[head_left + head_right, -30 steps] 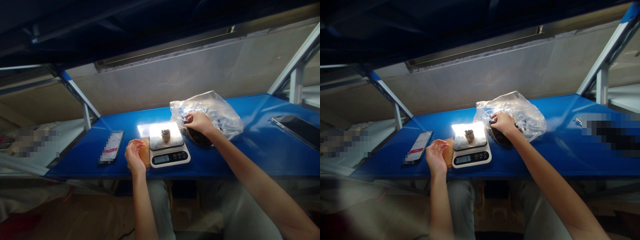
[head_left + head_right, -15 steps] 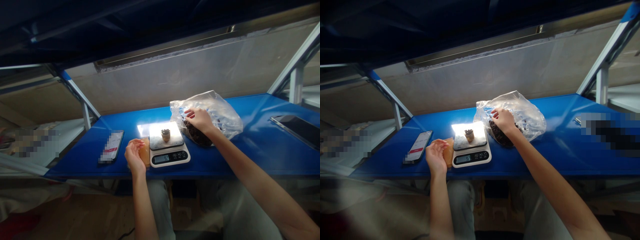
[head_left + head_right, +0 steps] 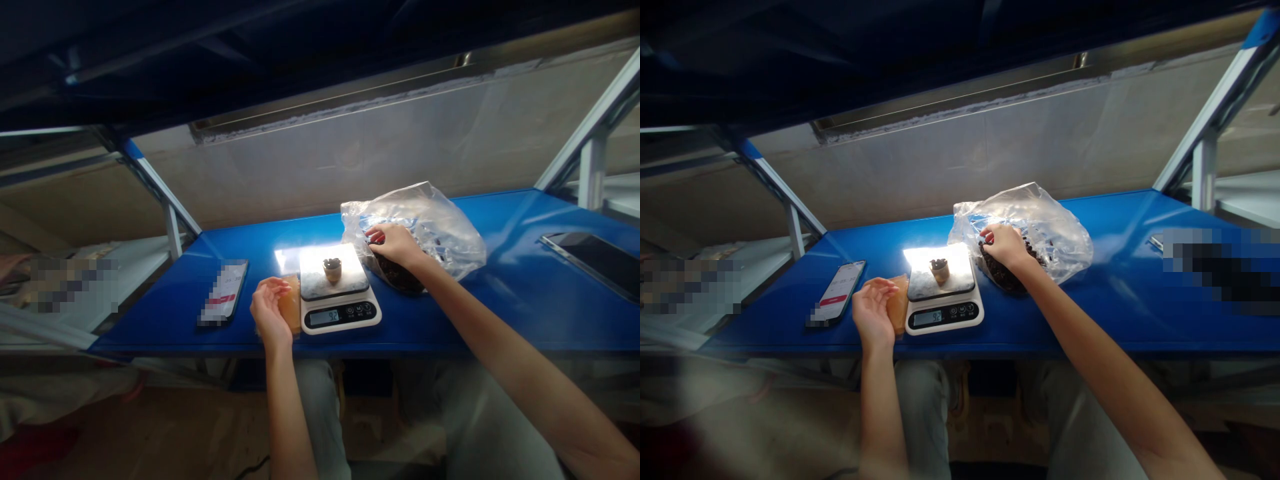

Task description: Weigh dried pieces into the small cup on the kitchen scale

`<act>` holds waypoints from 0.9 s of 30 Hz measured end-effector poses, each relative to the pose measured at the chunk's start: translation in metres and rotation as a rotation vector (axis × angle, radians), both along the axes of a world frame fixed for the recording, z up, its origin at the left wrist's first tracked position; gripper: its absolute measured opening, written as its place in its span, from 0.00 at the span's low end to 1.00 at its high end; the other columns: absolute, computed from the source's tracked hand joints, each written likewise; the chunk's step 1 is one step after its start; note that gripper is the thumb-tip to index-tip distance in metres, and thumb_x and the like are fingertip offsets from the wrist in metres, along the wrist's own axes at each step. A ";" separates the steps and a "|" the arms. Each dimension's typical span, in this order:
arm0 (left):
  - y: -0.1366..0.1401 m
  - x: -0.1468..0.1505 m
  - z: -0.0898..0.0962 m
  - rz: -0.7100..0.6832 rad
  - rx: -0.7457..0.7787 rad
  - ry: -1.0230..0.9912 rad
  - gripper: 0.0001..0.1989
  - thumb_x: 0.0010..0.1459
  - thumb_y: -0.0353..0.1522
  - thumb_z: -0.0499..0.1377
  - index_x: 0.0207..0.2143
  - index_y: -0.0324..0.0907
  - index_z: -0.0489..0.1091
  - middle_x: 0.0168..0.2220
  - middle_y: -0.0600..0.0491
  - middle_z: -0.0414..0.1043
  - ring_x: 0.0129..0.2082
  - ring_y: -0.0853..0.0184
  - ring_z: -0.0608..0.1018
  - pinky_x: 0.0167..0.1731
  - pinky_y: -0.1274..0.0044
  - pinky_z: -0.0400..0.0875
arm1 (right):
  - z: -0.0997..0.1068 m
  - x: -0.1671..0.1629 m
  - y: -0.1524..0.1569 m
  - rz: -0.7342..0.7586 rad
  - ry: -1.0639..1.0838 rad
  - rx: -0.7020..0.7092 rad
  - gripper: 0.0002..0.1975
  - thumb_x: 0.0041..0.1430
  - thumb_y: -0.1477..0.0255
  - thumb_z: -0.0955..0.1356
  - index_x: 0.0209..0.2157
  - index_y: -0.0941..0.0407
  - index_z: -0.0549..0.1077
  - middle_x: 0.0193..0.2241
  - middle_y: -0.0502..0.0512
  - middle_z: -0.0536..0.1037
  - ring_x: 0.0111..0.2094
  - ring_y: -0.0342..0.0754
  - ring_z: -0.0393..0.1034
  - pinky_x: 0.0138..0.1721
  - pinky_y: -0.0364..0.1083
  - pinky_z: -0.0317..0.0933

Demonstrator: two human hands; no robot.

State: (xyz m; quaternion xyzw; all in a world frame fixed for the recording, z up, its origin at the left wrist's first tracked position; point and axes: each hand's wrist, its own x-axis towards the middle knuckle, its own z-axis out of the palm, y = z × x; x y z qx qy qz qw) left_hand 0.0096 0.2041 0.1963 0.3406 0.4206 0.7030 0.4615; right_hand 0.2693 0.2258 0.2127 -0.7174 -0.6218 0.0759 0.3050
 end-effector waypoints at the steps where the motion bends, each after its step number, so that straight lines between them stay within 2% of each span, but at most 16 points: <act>1: 0.000 0.000 0.000 0.000 0.001 0.002 0.12 0.45 0.38 0.52 0.23 0.39 0.69 0.22 0.55 0.70 0.23 0.71 0.73 0.27 0.80 0.64 | 0.000 0.000 0.000 0.002 0.000 0.002 0.15 0.48 0.79 0.70 0.40 0.60 0.78 0.31 0.58 0.81 0.34 0.49 0.76 0.38 0.44 0.68; 15: 0.000 0.000 0.000 0.006 -0.004 0.006 0.11 0.46 0.38 0.52 0.23 0.40 0.69 0.22 0.55 0.70 0.23 0.70 0.73 0.27 0.79 0.64 | 0.012 -0.005 -0.008 -0.064 -0.012 0.041 0.15 0.46 0.78 0.70 0.39 0.58 0.78 0.29 0.54 0.81 0.34 0.51 0.76 0.37 0.45 0.66; 19: 0.000 0.000 0.001 0.011 -0.005 0.002 0.11 0.45 0.38 0.52 0.22 0.40 0.69 0.22 0.55 0.70 0.23 0.71 0.72 0.27 0.80 0.64 | 0.011 -0.004 -0.007 -0.055 -0.010 0.058 0.15 0.48 0.78 0.69 0.41 0.59 0.78 0.30 0.56 0.81 0.33 0.49 0.76 0.36 0.43 0.67; 23: 0.000 0.000 0.001 0.010 -0.005 0.008 0.12 0.44 0.38 0.53 0.22 0.39 0.69 0.22 0.54 0.70 0.23 0.70 0.73 0.27 0.79 0.64 | 0.008 -0.002 -0.005 -0.033 -0.013 0.047 0.16 0.48 0.77 0.70 0.41 0.61 0.78 0.35 0.59 0.82 0.37 0.49 0.76 0.38 0.42 0.67; 27: 0.000 -0.001 0.001 0.009 0.000 0.023 0.11 0.45 0.38 0.52 0.23 0.40 0.68 0.22 0.55 0.70 0.23 0.70 0.73 0.27 0.79 0.64 | 0.006 -0.002 -0.006 -0.026 -0.022 0.015 0.15 0.47 0.78 0.70 0.40 0.59 0.78 0.33 0.56 0.82 0.36 0.50 0.77 0.36 0.42 0.67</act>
